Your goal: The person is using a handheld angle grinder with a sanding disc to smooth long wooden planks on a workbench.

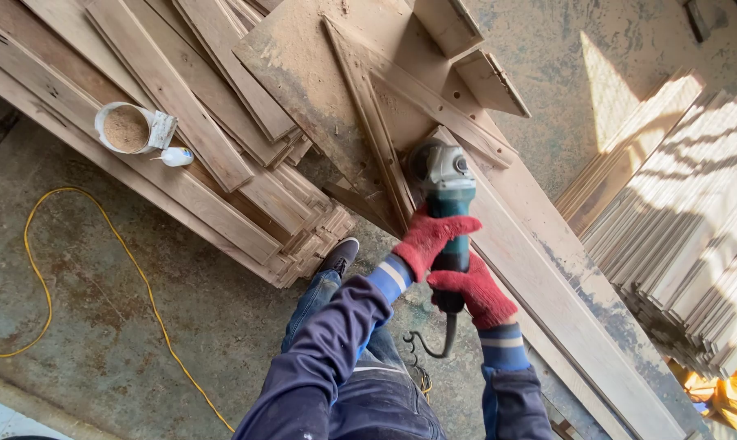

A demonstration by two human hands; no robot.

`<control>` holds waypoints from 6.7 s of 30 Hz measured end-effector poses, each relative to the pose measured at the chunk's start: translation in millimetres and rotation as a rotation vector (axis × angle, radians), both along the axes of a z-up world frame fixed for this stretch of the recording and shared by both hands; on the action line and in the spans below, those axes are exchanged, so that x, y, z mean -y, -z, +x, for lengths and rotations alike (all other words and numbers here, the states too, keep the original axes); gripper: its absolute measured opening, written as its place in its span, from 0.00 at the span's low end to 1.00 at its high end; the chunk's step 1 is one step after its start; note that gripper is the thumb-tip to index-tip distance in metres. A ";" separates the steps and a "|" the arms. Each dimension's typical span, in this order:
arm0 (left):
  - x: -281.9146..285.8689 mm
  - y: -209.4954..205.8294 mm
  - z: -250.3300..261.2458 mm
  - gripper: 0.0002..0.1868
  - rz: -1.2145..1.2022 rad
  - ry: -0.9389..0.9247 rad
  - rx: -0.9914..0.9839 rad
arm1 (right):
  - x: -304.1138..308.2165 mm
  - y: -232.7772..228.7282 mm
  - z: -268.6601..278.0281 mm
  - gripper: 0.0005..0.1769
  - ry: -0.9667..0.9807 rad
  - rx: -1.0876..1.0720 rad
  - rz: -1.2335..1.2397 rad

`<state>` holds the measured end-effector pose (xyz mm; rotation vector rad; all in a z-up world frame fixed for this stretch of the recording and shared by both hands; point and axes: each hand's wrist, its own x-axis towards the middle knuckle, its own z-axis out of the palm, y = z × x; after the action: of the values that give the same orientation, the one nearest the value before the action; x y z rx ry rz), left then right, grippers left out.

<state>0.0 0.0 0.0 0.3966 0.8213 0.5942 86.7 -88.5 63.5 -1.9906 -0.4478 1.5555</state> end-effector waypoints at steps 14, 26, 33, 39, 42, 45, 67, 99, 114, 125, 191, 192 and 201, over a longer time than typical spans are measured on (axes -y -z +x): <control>-21.7 -4.2 -21.3 0.34 -0.034 0.148 0.202 | -6.0 -1.8 -4.3 0.19 0.005 -0.012 0.039; 97.0 -11.1 77.1 0.37 -0.082 0.487 -0.068 | 149.5 14.3 67.8 0.20 0.260 -0.105 -0.059; 124.8 -10.9 100.9 0.35 -0.005 0.672 -0.103 | 192.4 22.4 77.2 0.21 0.456 -0.111 -0.052; 90.9 4.4 72.3 0.30 -0.054 0.459 -0.050 | 135.2 24.2 60.3 0.26 0.340 -0.170 -0.049; 59.0 3.7 48.1 0.32 -0.098 0.343 -0.072 | 92.5 25.5 45.1 0.30 0.225 -0.205 -0.024; 29.4 14.4 25.1 0.34 -0.074 0.248 -0.103 | 49.9 26.6 27.6 0.31 0.122 -0.241 0.008; 163.8 -25.9 127.8 0.41 0.074 0.918 -0.136 | 263.5 40.4 70.6 0.18 0.742 -0.130 0.018; 7.2 23.6 58.6 0.27 -0.167 0.102 -0.137 | 19.4 15.6 26.4 0.23 0.238 -0.041 0.052; 221.7 -23.6 192.1 0.32 0.070 0.960 -0.114 | 299.4 23.4 99.4 0.17 0.843 -0.109 0.093; 199.9 -25.6 183.1 0.33 0.038 0.916 -0.094 | 276.6 25.3 99.4 0.19 0.794 -0.130 0.116; 230.6 18.1 201.5 0.37 0.009 0.796 -0.245 | 279.3 71.2 93.7 0.32 1.022 0.053 0.093; 222.0 12.2 195.8 0.38 0.021 0.794 -0.270 | 264.4 60.8 90.4 0.31 0.971 0.056 0.085; 121.9 16.6 140.1 0.36 -0.102 0.490 -0.262 | 148.4 27.7 66.1 0.31 0.635 0.050 0.065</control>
<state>140.1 -121.9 -16.6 0.5675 0.9579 0.0433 152.9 -236.9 35.8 -1.8706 0.1164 1.0768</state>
